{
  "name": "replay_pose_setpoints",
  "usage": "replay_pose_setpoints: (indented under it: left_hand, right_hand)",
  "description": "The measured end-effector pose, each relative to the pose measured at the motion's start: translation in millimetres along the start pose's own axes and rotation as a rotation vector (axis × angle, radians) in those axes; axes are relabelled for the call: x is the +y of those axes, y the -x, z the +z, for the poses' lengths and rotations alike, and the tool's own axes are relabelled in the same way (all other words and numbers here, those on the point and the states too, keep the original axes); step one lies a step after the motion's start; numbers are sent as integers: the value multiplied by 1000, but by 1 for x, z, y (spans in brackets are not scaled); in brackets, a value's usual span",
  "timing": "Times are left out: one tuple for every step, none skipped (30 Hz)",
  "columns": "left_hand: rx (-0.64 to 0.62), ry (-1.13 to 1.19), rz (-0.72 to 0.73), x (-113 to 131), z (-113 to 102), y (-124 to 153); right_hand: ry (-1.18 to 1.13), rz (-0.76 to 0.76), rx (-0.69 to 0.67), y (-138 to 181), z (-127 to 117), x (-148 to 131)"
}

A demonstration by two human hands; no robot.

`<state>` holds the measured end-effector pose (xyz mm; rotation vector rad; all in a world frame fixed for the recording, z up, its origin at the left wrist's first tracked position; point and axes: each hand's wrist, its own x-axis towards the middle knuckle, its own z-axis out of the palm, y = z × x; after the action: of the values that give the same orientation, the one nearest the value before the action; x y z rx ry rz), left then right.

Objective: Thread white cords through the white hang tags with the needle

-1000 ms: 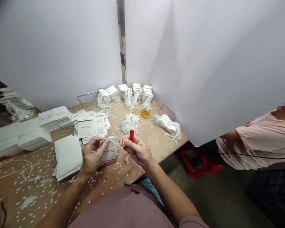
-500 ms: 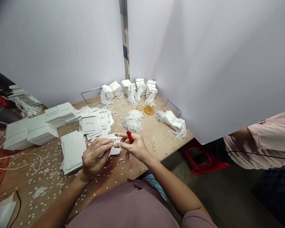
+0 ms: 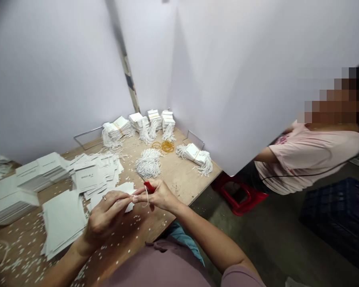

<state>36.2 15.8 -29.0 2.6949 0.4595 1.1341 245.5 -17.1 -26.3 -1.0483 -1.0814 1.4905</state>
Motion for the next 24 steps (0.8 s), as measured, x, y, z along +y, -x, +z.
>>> replay_pose_setpoints:
  left_hand:
    - [-17, 2, 20, 0, 1, -4]
    - [-28, 5, 40, 0, 2, -9]
    - [-32, 11, 55, 1, 3, -14]
    - [-26, 20, 69, 2, 4, -20]
    - [-20, 32, 76, 3, 5, -26]
    - [-16, 47, 76, 5, 5, -31]
    - [-16, 68, 72, 8, 6, -37]
    - [-21, 89, 62, 11, 7, -42]
    - [-32, 113, 47, 13, 8, -46]
    - [-48, 138, 27, 15, 8, -49]
    - [-61, 166, 2, 16, 9, -50]
    - [-70, 195, -31, 17, 11, -51]
    - [-81, 222, -79, 16, 12, -50]
    - [-86, 243, -143, 16, 13, -49]
    - [-88, 257, -224, 15, 15, -48]
    - [-98, 265, -325, 14, 15, -47]
    - [-110, 274, -440, 13, 15, -47]
    - [-133, 298, -560, 14, 15, -48]
    - [-160, 340, -677, 16, 14, -50]
    - [-188, 397, -781, 19, 13, -52]
    - [-217, 462, -872, 24, 12, -55]
    - [-241, 529, -944, 28, 11, -58]
    - [-256, 589, -997, 33, 12, -61]
    - [-263, 639, -1032, 38, 13, -64]
  right_hand:
    - [-1, -19, 19, 4, -4, -2]
    - [-2, -41, 39, 7, -8, -4]
    - [-1, -64, 58, 11, -11, -6]
    - [0, -82, 70, 15, -14, -8]
    - [4, -94, 72, 18, -17, -9]
    - [7, -102, 70, 22, -20, -10]
    - [9, -106, 69, 24, -22, -10]
    - [9, -111, 72, 27, -24, -10]
    - [6, -114, 80, 29, -25, -10]
    - [1, -116, 90, 31, -26, -10]
    - [-9, -119, 107, 32, -27, -11]
    - [-26, -122, 123, 34, -28, -11]
    - [-51, -127, 136, 36, -28, -13]
    - [-80, -135, 142, 38, -29, -15]
    - [-108, -142, 139, 41, -31, -17]
    - [-130, -152, 130, 43, -33, -20]
    - [-140, -159, 112, 46, -35, -23]
    - [-138, -162, 94, 48, -39, -25]
    - [-129, -160, 85, 50, -42, -27]
    - [-121, -152, 90, 52, -46, -28]
    - [-121, -140, 109, 53, -49, -29]
    - [-131, -128, 134, 54, -51, -30]
    - [-148, -120, 156, 54, -51, -31]
    - [-170, -118, 165, 54, -51, -32]
